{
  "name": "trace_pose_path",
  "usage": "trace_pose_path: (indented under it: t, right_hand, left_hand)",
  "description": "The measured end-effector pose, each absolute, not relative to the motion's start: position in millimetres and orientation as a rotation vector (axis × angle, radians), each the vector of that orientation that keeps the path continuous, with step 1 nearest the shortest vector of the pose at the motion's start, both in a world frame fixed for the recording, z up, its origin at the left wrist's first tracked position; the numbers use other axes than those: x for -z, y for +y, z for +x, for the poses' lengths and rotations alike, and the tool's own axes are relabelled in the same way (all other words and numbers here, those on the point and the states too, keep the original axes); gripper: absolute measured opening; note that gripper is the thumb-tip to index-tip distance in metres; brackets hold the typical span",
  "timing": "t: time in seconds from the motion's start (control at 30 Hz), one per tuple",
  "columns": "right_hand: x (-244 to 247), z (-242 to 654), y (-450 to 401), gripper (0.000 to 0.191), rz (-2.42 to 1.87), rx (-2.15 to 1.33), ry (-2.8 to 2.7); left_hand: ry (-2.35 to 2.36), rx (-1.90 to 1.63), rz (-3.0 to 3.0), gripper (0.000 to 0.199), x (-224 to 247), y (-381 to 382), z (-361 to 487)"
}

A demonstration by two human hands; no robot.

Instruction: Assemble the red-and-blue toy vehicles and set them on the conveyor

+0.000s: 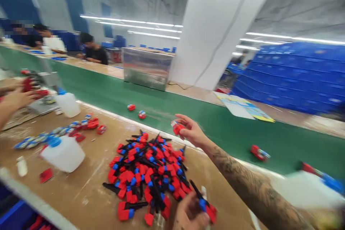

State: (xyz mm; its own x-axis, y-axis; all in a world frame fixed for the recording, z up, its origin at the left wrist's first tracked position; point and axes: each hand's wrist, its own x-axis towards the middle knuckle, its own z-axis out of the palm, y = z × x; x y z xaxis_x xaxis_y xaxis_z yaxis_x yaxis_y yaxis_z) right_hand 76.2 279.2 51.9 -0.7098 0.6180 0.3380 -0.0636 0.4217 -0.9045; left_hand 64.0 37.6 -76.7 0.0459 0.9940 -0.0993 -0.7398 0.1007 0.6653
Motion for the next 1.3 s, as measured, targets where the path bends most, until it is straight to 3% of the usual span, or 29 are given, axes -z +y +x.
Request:
trace_pose_path:
  t: [0.07,0.17,0.43,0.53,0.73,1.03,1.3]
  right_hand:
    - [-48,154,227,0.067,-0.505,-1.54,-1.694]
    - [-34,233,154,0.057,-0.61,-1.569,-1.474]
    - [-2,300,51,0.057,-0.704,-1.5,-1.326]
    - [4,306,37,0.063,-0.636,-1.535,-1.228]
    - [11,314,25,0.058,-0.614,-1.478,-1.189]
    - [-7,322,24,0.036,-0.668,-1.121,-1.726]
    - [-12,319,29,0.057,-0.818,-0.62,-2.114]
  left_hand:
    - [0.653,-1.497,0.502,0.061,75,29,69]
    - [0.64,-1.462,0.546,0.054,59,22,73]
    - [0.655,-1.38,0.685,0.05,3,9,101]
    - [0.673,-1.339,0.747,0.049,5,8,109]
    - [0.718,-1.288,0.761,0.048,2,7,112]
    - [0.823,-1.152,0.721,0.046,-6,11,114]
    - [0.993,-1.074,1.01,0.041,-12,30,111]
